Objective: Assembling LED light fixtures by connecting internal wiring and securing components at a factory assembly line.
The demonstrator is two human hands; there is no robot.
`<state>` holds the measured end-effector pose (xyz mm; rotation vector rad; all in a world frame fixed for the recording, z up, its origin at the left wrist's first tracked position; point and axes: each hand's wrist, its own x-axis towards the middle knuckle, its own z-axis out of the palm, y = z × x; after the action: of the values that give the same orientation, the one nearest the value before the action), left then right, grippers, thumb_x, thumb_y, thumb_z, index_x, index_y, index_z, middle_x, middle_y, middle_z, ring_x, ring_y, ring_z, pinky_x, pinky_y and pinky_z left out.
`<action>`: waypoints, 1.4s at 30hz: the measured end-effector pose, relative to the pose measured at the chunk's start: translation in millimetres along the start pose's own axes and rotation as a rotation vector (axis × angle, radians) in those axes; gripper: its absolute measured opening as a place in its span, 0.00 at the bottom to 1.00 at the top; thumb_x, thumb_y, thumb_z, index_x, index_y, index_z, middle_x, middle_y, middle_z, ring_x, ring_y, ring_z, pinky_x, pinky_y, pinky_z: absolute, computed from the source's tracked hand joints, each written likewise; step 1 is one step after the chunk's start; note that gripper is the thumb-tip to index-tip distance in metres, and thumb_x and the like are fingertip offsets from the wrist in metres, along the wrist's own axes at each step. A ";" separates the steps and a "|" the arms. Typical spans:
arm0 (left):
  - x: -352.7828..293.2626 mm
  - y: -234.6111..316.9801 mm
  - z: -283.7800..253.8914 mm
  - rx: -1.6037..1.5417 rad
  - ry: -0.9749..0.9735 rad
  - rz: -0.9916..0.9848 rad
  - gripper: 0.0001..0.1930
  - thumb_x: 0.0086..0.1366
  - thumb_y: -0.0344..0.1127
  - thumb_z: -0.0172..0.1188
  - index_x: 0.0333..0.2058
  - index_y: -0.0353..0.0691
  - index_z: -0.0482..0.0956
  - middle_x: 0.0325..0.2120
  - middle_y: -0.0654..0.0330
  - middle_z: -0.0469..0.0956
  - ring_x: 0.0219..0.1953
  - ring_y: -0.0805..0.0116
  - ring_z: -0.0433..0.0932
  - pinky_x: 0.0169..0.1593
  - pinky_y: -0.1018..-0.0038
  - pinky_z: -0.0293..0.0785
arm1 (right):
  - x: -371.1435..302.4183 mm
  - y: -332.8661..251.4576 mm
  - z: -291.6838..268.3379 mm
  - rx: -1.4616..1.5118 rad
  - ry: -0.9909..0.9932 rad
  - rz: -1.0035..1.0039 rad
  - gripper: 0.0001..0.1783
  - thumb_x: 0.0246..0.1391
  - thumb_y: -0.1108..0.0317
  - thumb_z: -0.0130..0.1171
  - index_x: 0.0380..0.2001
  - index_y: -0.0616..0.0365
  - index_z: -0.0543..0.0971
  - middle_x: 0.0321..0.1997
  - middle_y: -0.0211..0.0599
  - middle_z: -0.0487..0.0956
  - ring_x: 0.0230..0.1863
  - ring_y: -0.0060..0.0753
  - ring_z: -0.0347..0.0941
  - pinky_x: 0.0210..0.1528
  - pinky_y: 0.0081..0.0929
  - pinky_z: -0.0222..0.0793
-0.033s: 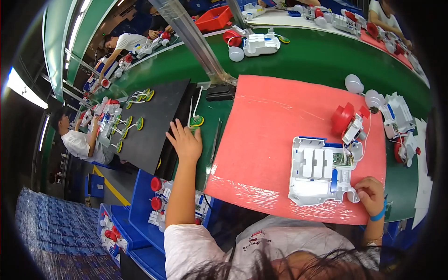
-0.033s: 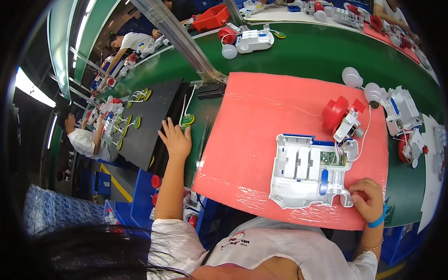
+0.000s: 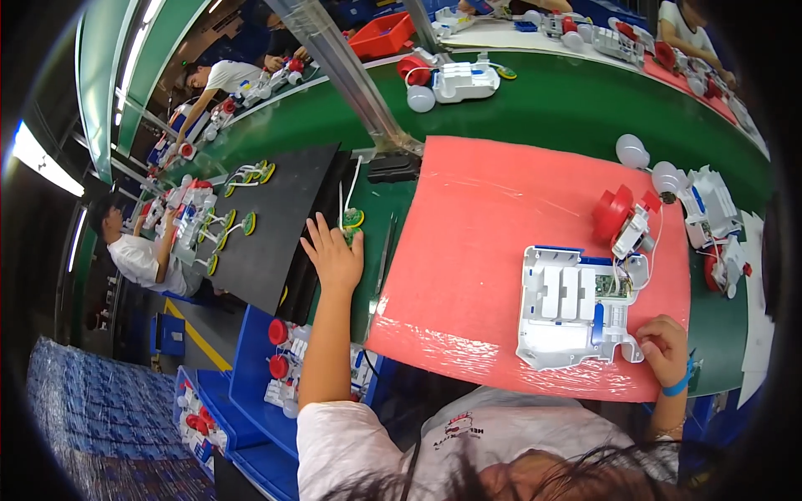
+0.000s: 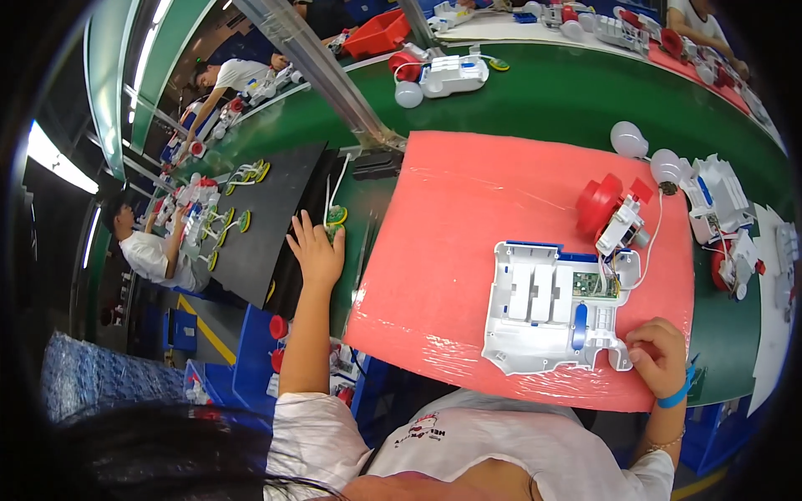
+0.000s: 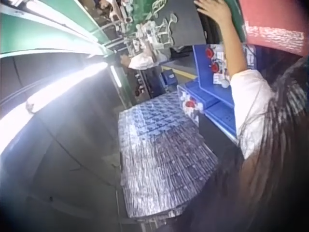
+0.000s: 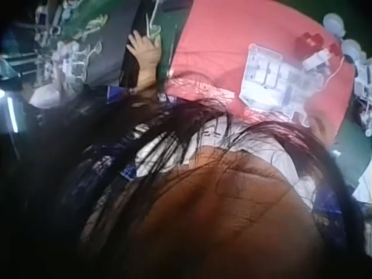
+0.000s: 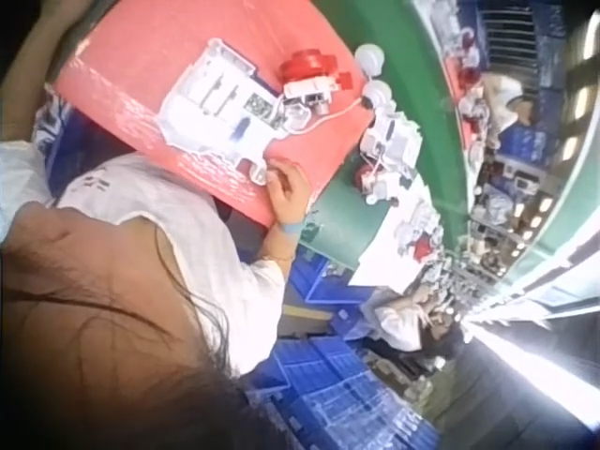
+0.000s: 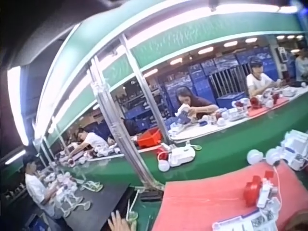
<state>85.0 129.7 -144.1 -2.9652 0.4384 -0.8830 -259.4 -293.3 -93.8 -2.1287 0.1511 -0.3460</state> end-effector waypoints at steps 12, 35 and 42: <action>-3.2 79.6 -145.1 -1.518 -0.285 -0.286 0.04 0.53 0.28 0.53 0.27 0.35 0.68 0.16 0.64 0.68 0.15 0.78 0.67 0.18 0.81 0.63 | -5.3 -29.0 -12.0 -0.236 0.397 -0.306 0.11 0.40 0.76 0.54 0.32 0.62 0.72 0.24 0.38 0.72 0.24 0.33 0.67 0.29 0.26 0.63; 30.3 279.0 -184.9 -1.774 -1.014 0.062 0.24 0.61 0.56 0.46 0.26 0.36 0.70 0.14 0.61 0.70 0.13 0.77 0.70 0.15 0.83 0.66 | 95.3 -21.5 30.3 -0.179 -0.290 -0.066 0.09 0.45 0.69 0.53 0.32 0.56 0.76 0.27 0.45 0.76 0.32 0.47 0.73 0.35 0.39 0.66; 26.9 272.7 -177.2 -1.728 -0.978 0.027 0.24 0.61 0.56 0.46 0.25 0.36 0.69 0.14 0.61 0.70 0.13 0.76 0.70 0.15 0.82 0.66 | 95.8 -15.2 34.8 -0.253 -0.272 -0.109 0.04 0.44 0.70 0.55 0.25 0.57 0.74 0.22 0.42 0.75 0.28 0.44 0.73 0.31 0.36 0.66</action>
<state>-60.3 -128.3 -6.8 -3.6860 1.6700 1.9548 -158.0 -280.1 -81.2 -2.4166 -0.0837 -0.0999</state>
